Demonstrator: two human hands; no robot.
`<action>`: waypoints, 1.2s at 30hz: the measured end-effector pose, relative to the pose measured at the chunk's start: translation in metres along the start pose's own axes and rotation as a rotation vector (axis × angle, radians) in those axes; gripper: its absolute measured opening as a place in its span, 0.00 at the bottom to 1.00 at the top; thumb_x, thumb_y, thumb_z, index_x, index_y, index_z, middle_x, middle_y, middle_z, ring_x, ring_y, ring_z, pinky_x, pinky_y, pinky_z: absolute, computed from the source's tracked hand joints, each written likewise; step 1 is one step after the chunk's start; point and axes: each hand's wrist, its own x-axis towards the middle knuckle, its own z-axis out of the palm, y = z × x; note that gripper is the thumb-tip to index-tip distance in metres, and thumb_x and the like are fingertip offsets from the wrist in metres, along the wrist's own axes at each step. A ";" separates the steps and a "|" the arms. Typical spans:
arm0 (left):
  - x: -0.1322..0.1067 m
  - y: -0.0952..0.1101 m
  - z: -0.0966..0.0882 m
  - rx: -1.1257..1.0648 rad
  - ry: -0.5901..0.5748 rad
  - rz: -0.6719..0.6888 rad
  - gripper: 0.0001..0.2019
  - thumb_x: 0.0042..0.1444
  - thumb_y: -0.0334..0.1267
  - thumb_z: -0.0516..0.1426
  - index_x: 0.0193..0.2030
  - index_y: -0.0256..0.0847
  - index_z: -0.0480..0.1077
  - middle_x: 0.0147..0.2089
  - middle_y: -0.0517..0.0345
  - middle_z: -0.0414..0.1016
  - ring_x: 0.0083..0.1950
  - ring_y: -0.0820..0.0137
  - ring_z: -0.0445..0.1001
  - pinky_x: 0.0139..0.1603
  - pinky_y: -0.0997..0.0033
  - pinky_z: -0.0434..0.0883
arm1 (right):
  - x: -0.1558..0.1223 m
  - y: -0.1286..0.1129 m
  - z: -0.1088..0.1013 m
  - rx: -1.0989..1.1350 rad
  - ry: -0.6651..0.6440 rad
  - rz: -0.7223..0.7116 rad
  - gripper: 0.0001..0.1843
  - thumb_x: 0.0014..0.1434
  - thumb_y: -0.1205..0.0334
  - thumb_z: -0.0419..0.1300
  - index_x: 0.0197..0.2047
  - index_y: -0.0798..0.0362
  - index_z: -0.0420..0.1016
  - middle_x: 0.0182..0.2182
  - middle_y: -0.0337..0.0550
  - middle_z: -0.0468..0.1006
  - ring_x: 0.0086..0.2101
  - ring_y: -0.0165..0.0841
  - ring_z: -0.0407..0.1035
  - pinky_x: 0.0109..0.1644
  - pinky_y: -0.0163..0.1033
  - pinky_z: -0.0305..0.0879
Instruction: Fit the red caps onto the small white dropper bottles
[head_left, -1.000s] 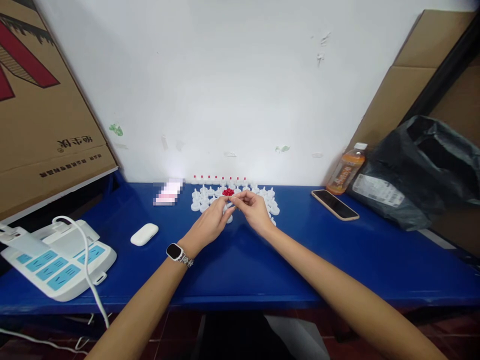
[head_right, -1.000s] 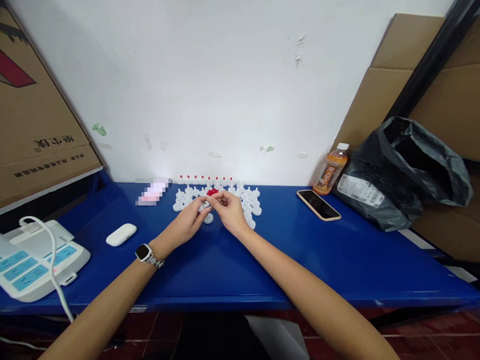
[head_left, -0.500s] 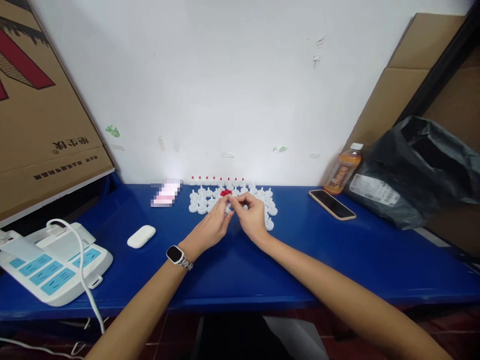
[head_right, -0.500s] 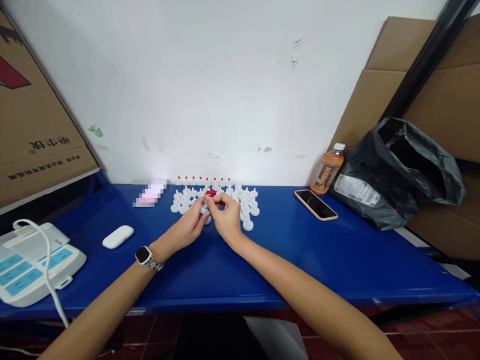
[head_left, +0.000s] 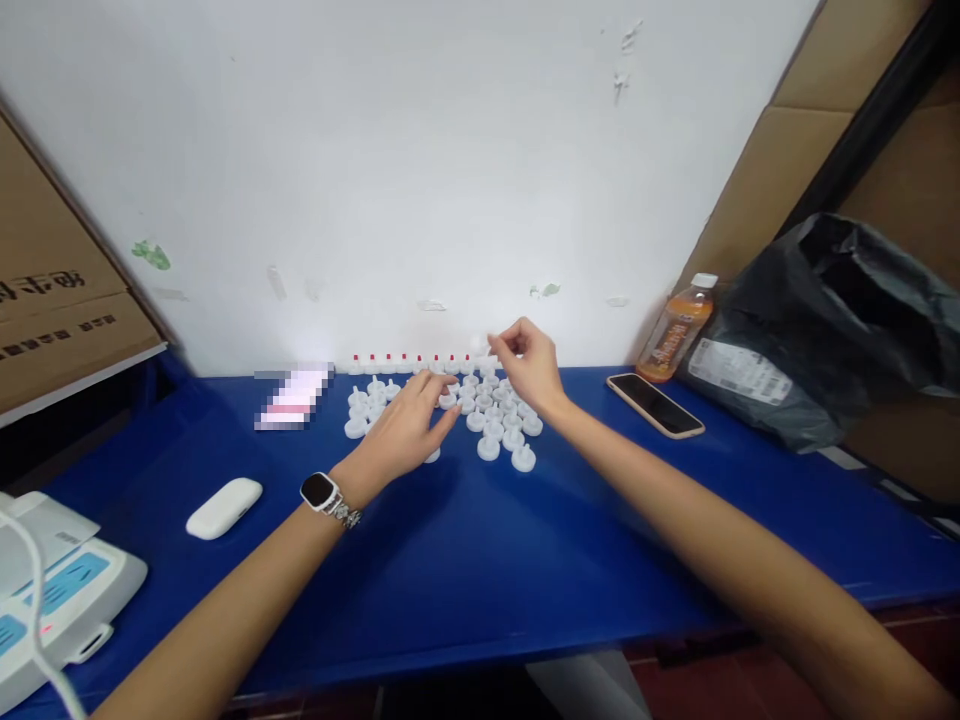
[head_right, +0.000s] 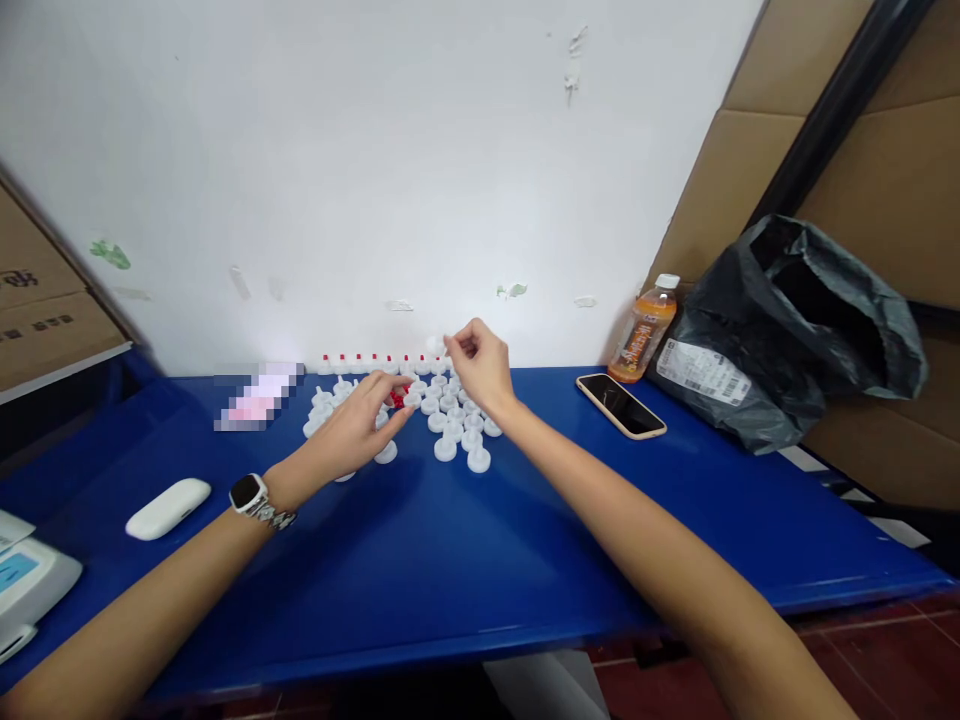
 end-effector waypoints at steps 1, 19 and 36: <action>0.004 -0.002 0.003 0.014 -0.018 0.001 0.17 0.68 0.44 0.50 0.60 0.41 0.64 0.50 0.48 0.70 0.52 0.60 0.72 0.55 0.54 0.71 | 0.012 0.014 -0.003 -0.062 0.017 0.018 0.09 0.59 0.57 0.61 0.30 0.52 0.68 0.25 0.37 0.75 0.28 0.30 0.69 0.35 0.36 0.63; 0.010 0.002 0.019 -0.002 0.121 0.002 0.08 0.68 0.39 0.50 0.47 0.42 0.69 0.45 0.53 0.72 0.48 0.63 0.70 0.50 0.60 0.68 | 0.066 0.091 0.025 -0.705 -0.493 0.028 0.08 0.52 0.74 0.58 0.32 0.55 0.78 0.29 0.42 0.79 0.30 0.30 0.69 0.36 0.32 0.60; -0.011 -0.001 0.001 -0.025 0.124 -0.044 0.10 0.68 0.40 0.50 0.46 0.43 0.70 0.46 0.53 0.72 0.48 0.64 0.71 0.50 0.60 0.69 | 0.051 0.085 0.013 -0.706 -0.417 0.124 0.13 0.56 0.63 0.61 0.45 0.54 0.78 0.34 0.44 0.81 0.34 0.33 0.72 0.41 0.34 0.63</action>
